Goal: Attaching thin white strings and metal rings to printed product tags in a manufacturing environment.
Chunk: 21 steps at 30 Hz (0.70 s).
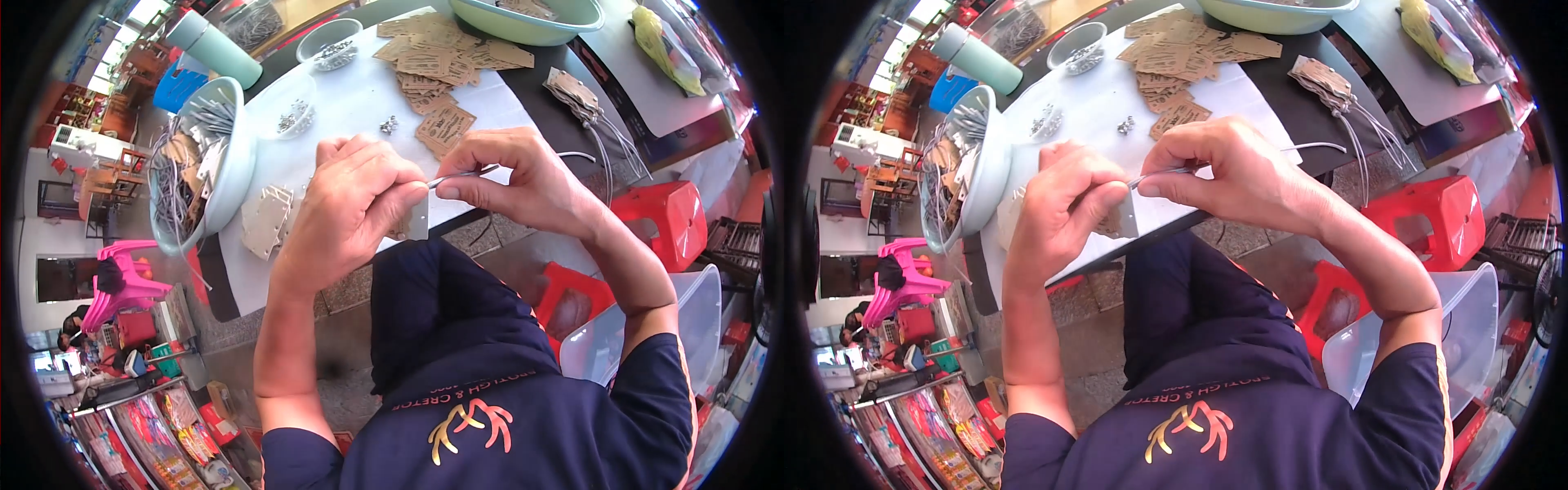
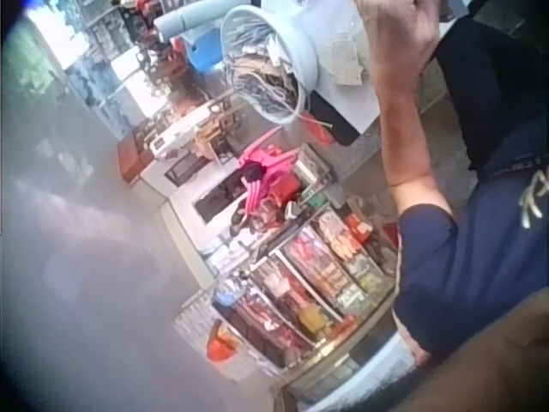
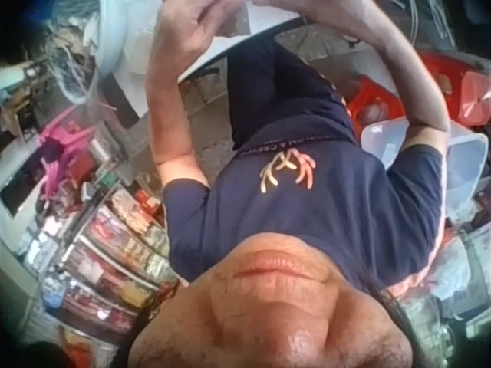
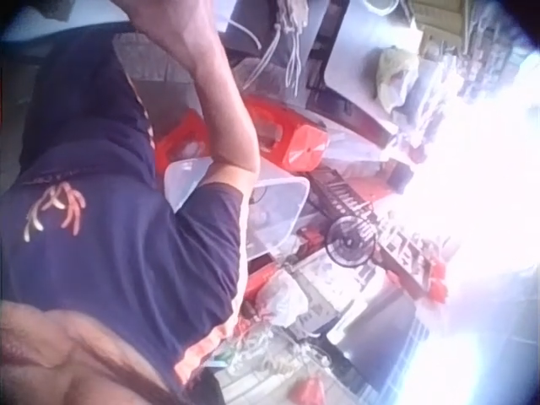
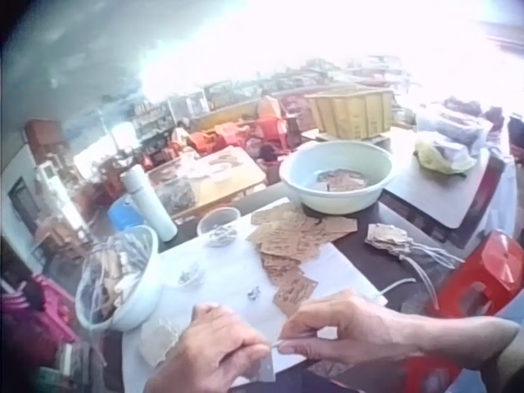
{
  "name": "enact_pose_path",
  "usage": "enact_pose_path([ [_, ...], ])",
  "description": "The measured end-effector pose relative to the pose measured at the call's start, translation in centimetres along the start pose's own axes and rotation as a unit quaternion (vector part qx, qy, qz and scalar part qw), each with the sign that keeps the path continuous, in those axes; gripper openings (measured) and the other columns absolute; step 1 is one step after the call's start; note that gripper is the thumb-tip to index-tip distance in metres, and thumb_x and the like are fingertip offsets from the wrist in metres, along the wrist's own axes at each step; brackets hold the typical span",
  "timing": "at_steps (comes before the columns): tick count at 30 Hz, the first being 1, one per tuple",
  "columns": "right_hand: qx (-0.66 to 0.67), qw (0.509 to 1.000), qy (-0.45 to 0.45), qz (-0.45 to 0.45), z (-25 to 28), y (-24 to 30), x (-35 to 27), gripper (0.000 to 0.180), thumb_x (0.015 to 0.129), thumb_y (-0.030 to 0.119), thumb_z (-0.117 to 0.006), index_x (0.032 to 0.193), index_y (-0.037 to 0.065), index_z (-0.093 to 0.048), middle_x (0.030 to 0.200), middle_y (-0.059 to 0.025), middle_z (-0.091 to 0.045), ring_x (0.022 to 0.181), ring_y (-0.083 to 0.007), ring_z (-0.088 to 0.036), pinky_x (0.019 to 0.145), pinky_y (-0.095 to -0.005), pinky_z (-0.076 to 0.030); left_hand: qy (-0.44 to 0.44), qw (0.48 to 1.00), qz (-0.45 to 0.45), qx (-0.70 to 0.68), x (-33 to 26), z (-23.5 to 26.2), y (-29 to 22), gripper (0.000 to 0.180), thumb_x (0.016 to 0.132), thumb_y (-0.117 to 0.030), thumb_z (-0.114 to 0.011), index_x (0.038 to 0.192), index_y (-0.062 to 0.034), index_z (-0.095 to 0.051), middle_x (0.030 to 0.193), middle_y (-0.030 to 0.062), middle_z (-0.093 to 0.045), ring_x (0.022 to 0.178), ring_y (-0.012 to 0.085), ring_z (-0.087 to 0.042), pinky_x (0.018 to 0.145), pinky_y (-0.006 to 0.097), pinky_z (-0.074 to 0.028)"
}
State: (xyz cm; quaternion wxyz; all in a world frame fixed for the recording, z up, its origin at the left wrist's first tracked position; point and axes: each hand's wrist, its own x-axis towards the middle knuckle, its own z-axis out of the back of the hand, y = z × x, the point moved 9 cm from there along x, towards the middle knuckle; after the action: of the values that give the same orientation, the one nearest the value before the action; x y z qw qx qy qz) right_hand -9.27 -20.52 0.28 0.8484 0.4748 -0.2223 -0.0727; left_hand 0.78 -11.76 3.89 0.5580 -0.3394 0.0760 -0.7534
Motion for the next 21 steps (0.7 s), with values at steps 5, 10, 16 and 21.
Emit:
enact_pose_path([
  [5, -0.022, 1.000, 0.004, -0.003, -0.6, 0.7, -0.4, 0.018, 0.091, 0.016, -0.075, 0.095, 0.000, -0.069, 0.084, -0.0057, -0.067, 0.076, -0.0127, -0.063, 0.069, -0.0281, -0.051, 0.005, 0.994, 0.039, -0.100, -1.2, 0.0, 1.3, 0.007, 0.094, -0.013, -0.067, 0.096, -0.0061, -0.069, 0.078, 0.0047, -0.060, 0.079, 0.0226, -0.056, 0.086, 0.036, -0.037],
  [10, -0.003, 0.999, -0.034, -0.005, -0.3, 0.7, -0.6, 0.018, 0.091, 0.018, -0.073, 0.092, 0.001, -0.068, 0.075, -0.0079, -0.066, 0.069, -0.0191, -0.060, 0.064, -0.0326, -0.049, 0.027, 0.982, 0.126, -0.141, -1.7, 0.1, 1.7, 0.013, 0.092, -0.010, -0.069, 0.102, -0.0021, -0.071, 0.084, 0.0052, -0.063, 0.080, 0.0165, -0.060, 0.077, 0.033, -0.048],
  [16, -0.064, 0.998, -0.013, 0.023, -0.4, 1.8, -1.0, 0.013, 0.090, 0.012, -0.075, 0.094, 0.000, -0.069, 0.083, -0.0085, -0.066, 0.075, -0.0166, -0.064, 0.069, -0.0297, -0.051, 0.043, 0.986, 0.115, -0.112, -1.9, 0.2, 0.9, 0.015, 0.089, -0.012, -0.073, 0.101, -0.0028, -0.071, 0.084, 0.0057, -0.063, 0.081, 0.0175, -0.061, 0.077, 0.033, -0.048],
  [21, -0.148, 0.984, -0.025, 0.101, -0.6, 3.3, -1.4, 0.012, 0.085, 0.008, -0.077, 0.094, 0.002, -0.070, 0.082, -0.0093, -0.066, 0.073, -0.0235, -0.065, 0.065, -0.0330, -0.052, 0.026, 0.997, 0.069, -0.034, -2.1, 0.4, 0.1, 0.013, 0.085, -0.015, -0.076, 0.093, -0.0063, -0.071, 0.081, 0.0039, -0.063, 0.082, 0.0216, -0.059, 0.087, 0.035, -0.039],
])
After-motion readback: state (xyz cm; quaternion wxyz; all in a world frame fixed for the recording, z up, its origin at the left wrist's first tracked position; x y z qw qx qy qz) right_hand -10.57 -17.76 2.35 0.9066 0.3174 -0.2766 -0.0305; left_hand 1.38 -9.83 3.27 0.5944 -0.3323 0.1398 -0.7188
